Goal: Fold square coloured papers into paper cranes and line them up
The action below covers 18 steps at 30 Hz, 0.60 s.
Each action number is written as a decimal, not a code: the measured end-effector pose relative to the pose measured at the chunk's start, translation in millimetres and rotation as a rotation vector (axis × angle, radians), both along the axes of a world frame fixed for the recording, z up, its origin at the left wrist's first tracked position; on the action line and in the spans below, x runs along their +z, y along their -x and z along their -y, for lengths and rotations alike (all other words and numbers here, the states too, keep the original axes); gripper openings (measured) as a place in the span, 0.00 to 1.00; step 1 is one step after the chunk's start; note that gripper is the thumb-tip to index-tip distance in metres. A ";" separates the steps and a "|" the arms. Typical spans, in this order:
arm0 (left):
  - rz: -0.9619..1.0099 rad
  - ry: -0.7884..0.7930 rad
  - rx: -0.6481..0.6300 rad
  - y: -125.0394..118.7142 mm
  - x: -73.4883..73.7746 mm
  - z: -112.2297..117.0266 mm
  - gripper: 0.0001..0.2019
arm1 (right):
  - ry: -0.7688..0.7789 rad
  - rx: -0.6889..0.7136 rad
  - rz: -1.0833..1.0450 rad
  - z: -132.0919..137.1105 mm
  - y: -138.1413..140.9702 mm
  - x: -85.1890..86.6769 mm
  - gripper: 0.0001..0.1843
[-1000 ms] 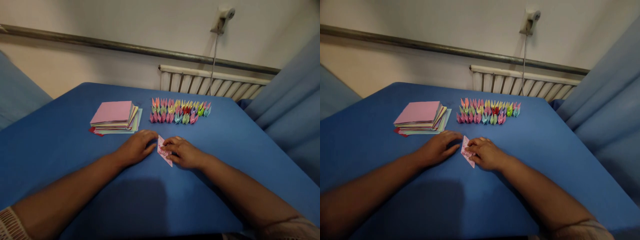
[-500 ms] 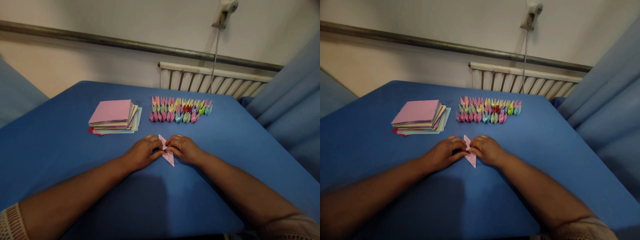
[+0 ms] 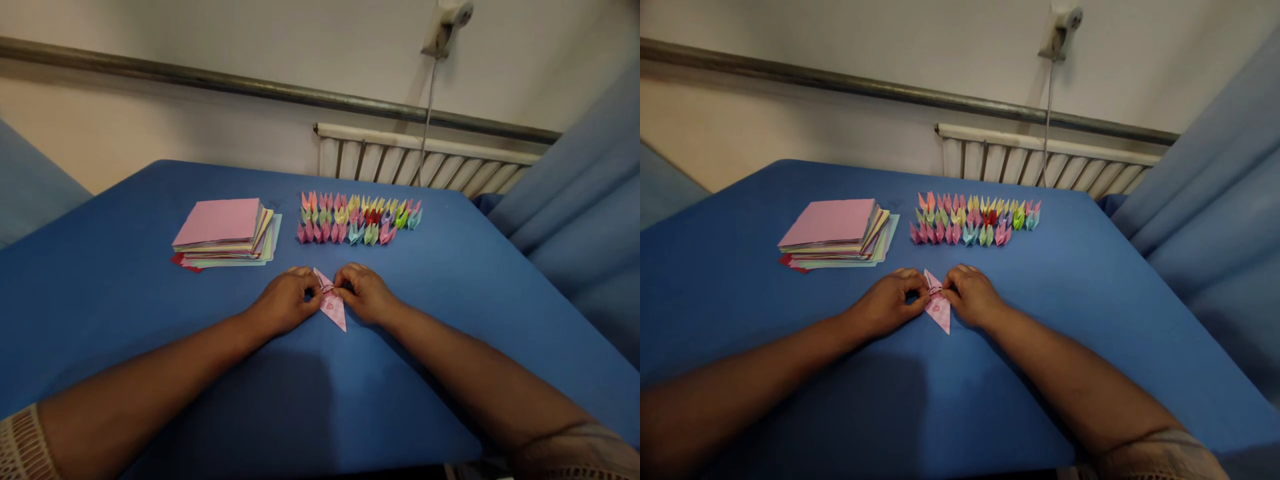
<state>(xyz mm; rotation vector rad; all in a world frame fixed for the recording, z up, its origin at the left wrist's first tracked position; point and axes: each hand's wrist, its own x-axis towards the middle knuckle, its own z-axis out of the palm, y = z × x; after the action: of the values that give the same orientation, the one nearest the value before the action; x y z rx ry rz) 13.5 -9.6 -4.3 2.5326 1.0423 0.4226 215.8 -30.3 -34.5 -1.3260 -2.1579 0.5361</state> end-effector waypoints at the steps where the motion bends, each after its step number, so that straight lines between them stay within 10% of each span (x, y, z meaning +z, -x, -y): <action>1: 0.001 -0.003 -0.005 0.0 0.1 -0.2 0.07 | -0.004 -0.001 -0.008 0.0 0.1 -0.1 0.03; 18: -0.003 -0.159 -0.099 5.7 -3.1 -2.9 0.08 | -0.063 0.010 0.178 6.3 5.2 11.9 0.05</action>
<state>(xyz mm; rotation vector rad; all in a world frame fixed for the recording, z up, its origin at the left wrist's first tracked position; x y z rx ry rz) 7.8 -6.7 -7.4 2.7121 0.9124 0.4917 210.6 -36.5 -22.5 -1.3748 -2.3058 0.3628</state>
